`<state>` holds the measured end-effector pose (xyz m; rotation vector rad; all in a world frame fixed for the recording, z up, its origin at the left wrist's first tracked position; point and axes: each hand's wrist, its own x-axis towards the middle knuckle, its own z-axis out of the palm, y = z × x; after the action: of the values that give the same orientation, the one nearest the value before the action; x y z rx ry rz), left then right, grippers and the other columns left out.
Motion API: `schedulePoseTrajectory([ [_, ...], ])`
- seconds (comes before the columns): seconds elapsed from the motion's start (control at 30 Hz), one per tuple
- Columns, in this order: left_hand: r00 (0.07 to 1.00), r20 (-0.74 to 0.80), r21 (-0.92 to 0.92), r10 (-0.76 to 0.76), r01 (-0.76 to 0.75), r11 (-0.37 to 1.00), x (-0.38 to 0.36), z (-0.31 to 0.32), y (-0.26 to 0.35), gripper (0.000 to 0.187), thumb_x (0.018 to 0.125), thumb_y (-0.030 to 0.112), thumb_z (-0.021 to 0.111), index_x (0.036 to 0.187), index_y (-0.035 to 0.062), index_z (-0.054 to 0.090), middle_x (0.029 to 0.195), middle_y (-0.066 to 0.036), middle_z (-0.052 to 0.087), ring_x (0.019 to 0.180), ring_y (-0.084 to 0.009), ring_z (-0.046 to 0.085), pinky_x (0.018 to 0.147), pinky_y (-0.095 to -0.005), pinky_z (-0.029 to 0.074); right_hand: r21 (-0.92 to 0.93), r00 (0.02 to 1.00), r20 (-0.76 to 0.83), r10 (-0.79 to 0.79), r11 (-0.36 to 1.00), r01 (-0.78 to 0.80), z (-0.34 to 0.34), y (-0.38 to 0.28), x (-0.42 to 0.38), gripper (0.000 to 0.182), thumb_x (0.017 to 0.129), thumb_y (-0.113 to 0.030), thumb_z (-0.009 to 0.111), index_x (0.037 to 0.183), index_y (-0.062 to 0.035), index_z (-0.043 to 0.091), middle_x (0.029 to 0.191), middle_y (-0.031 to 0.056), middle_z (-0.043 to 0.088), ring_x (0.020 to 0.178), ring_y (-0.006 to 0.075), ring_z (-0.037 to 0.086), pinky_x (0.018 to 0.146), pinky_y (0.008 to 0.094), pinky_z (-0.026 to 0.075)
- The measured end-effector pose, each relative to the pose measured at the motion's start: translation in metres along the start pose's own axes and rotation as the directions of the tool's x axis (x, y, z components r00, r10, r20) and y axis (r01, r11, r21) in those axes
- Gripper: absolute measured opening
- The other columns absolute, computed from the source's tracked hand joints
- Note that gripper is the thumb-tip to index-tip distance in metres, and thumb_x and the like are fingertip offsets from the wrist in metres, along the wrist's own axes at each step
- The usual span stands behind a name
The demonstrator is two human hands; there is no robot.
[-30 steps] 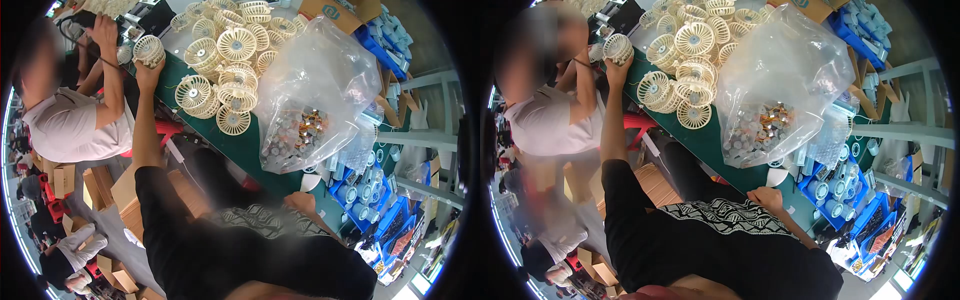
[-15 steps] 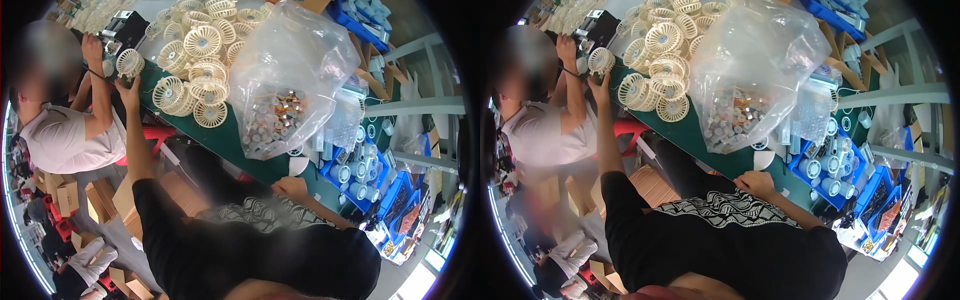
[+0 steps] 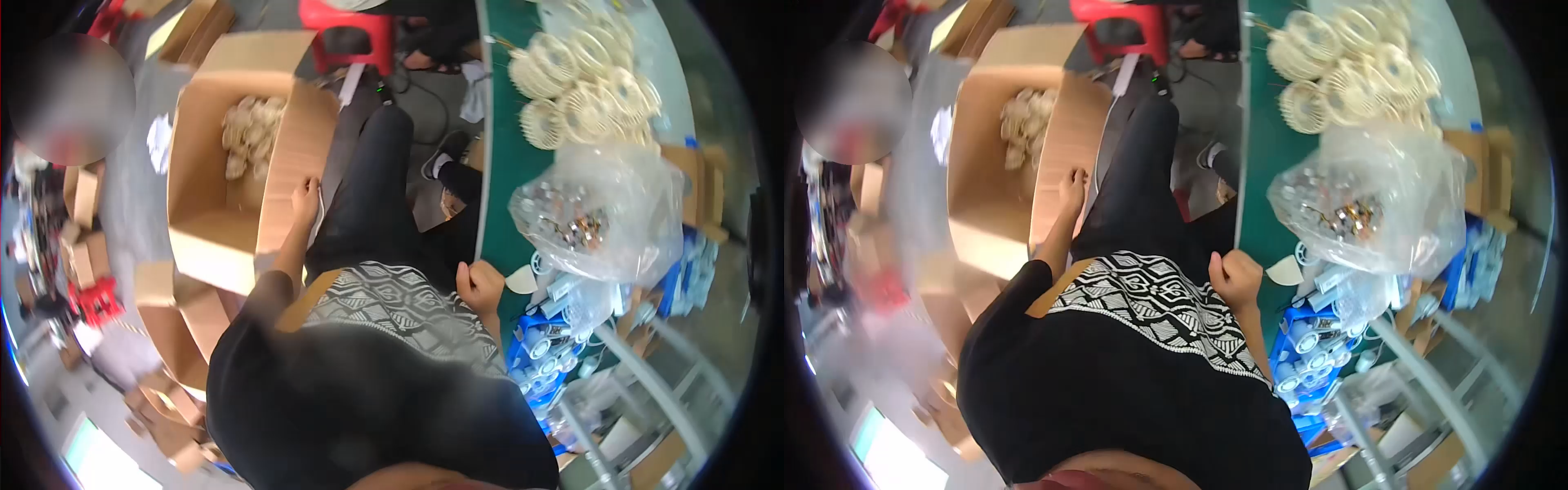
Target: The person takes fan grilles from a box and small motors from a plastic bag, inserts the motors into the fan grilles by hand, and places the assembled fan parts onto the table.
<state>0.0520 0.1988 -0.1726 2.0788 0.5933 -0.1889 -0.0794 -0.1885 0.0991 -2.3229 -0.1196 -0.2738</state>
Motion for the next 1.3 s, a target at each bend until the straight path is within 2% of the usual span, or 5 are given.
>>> schedulePoseTrajectory([
  [0.5,0.953,-0.259,-0.084,-0.158,0.141,0.986,0.031,-0.179,-0.103,0.032,0.099,0.032,0.061,0.095,0.0014,0.071,0.078,-0.015,0.070,0.070,-0.0270,0.066,0.070,-0.0389,0.052,-0.053,0.838,0.538,-0.087,0.989,0.136,0.197,-0.047,0.203,0.037,0.095,-0.017,0.069,0.068,0.0012,0.051,0.065,0.0182,0.052,0.058,0.0363,0.052,0.054,0.0428,0.038],
  [0.63,0.920,-0.145,-0.080,-0.364,0.355,0.931,0.131,-0.168,-0.174,0.036,0.099,0.038,0.060,0.101,0.0039,0.072,0.080,-0.009,0.072,0.076,-0.0170,0.065,0.075,-0.0348,0.051,-0.110,0.750,0.661,-0.020,0.986,0.123,0.287,-0.008,0.262,0.034,0.096,-0.020,0.067,0.073,0.0014,0.055,0.070,0.0192,0.056,0.064,0.0401,0.055,0.059,0.0432,0.041],
  [0.77,0.864,-0.237,0.136,-0.444,0.482,0.866,0.226,-0.145,-0.289,0.044,0.095,0.044,0.064,0.119,0.0083,0.070,0.115,-0.016,0.074,0.105,-0.0318,0.070,0.095,-0.0409,0.052,-0.139,0.743,0.669,-0.005,0.981,0.132,0.345,0.051,0.303,0.030,0.096,-0.020,0.068,0.078,0.0013,0.059,0.072,0.0185,0.058,0.067,0.0392,0.056,0.063,0.0440,0.044],
  [1.03,0.896,-0.374,0.635,-0.242,0.437,0.637,0.361,-0.139,-0.356,0.075,0.081,0.053,0.076,0.141,0.0143,0.052,0.141,-0.012,0.059,0.135,-0.0388,0.051,0.105,-0.0556,0.045,-0.240,0.593,0.774,0.221,0.970,-0.048,0.389,0.094,0.320,0.027,0.094,-0.015,0.070,0.077,0.0029,0.059,0.071,0.0160,0.058,0.064,0.0318,0.056,0.061,0.0401,0.043],
  [1.3,0.773,-0.415,0.326,-0.480,0.619,0.715,0.358,-0.112,-0.391,0.089,0.078,0.057,0.080,0.147,0.0118,0.047,0.138,-0.026,0.058,0.129,-0.0418,0.055,0.108,-0.0497,0.044,-0.377,0.497,0.779,0.383,0.919,-0.118,0.391,0.100,0.337,0.022,0.093,-0.009,0.070,0.078,0.0029,0.059,0.071,0.0146,0.059,0.063,0.0270,0.056,0.060,0.0373,0.043],
])
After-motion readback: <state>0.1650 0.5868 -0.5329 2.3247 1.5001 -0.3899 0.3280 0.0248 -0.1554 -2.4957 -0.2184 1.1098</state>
